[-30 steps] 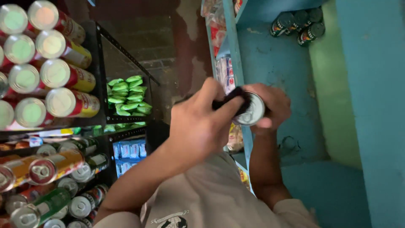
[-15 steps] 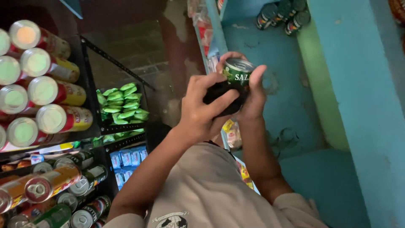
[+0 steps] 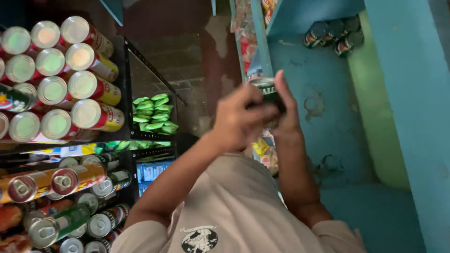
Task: The person is wiping canned goods with a cloth and organizing them on the shelves in a grocery store.
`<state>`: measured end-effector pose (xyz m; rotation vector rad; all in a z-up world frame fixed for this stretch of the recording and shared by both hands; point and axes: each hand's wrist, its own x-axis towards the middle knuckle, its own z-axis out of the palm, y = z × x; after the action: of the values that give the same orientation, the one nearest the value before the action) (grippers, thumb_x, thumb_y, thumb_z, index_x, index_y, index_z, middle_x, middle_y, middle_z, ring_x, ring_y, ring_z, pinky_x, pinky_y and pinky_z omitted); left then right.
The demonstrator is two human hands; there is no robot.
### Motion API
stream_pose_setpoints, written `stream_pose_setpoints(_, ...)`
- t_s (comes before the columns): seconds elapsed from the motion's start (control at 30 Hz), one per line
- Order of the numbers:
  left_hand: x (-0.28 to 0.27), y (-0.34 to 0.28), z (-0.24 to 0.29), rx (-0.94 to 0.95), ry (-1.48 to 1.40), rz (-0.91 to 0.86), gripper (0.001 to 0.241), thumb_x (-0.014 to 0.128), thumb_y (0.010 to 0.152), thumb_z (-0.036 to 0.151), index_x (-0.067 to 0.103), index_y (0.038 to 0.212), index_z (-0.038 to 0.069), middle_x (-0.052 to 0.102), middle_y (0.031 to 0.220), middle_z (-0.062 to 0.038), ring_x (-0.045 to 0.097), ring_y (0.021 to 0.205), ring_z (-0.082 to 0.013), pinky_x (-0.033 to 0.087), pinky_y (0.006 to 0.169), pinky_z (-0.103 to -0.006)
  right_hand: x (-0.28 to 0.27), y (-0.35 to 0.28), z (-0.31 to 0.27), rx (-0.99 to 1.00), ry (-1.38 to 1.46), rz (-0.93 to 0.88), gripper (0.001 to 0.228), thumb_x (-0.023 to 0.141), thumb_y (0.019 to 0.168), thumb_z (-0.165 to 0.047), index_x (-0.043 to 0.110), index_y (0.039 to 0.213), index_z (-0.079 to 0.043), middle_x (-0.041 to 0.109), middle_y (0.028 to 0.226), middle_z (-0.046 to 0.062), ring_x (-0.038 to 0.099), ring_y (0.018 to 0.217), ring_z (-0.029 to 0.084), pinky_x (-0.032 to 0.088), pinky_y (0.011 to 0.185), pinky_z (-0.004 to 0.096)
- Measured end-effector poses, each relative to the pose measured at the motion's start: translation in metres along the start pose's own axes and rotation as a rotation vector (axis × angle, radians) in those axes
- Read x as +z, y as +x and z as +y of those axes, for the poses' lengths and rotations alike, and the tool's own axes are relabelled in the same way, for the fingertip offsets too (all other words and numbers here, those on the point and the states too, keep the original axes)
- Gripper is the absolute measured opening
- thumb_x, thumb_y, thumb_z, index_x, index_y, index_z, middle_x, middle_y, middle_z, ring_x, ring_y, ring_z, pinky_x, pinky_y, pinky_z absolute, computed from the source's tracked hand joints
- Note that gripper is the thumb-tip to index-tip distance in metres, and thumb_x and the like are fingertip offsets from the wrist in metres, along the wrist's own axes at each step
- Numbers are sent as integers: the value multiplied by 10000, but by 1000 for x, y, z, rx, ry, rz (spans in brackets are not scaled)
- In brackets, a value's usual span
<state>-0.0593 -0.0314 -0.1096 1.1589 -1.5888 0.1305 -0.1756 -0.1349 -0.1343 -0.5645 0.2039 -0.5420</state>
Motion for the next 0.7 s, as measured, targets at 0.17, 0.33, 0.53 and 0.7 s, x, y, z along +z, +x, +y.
stream_pose_setpoints(0.17, 1, 14, -17, 7, -25, 109, 236, 839, 802, 196, 799, 1034, 200, 536, 1016, -64, 620, 791, -294, 550, 745, -384, -15, 9, 3, 93, 242, 14, 469, 564, 983, -574, 635, 943, -112, 678, 760, -23, 479, 493, -30, 300, 404, 58)
stream_pose_setpoints(0.33, 23, -15, -20, -56, 1, 59, 408, 864, 742, 205, 770, 1139, 222, 542, 1088, -91, 631, 825, -317, 561, 772, -405, -13, 7, -3, 64, 421, 277, 616, 687, 874, -604, 711, 1057, -16, 766, 943, 143, 753, 778, 229, 633, 721, 316)
stream_pose_setpoints(0.53, 13, -6, -34, -244, -164, 162, 196, 818, 802, 96, 781, 976, 179, 583, 940, -73, 633, 760, -291, 531, 757, -359, -27, 14, 19, -200, 357, 483, 553, 771, 841, -528, 709, 989, 1, 754, 956, 178, 750, 835, 306, 644, 823, 439)
stream_pose_setpoints(0.7, 7, -25, -35, -620, -352, 315, 217, 595, 1061, 198, 738, 991, 51, 681, 936, -120, 604, 894, -168, 495, 861, -401, 23, 6, 12, -508, 270, 718, 517, 799, 795, -535, 669, 985, -73, 716, 885, 136, 717, 683, 289, 658, 674, 405)
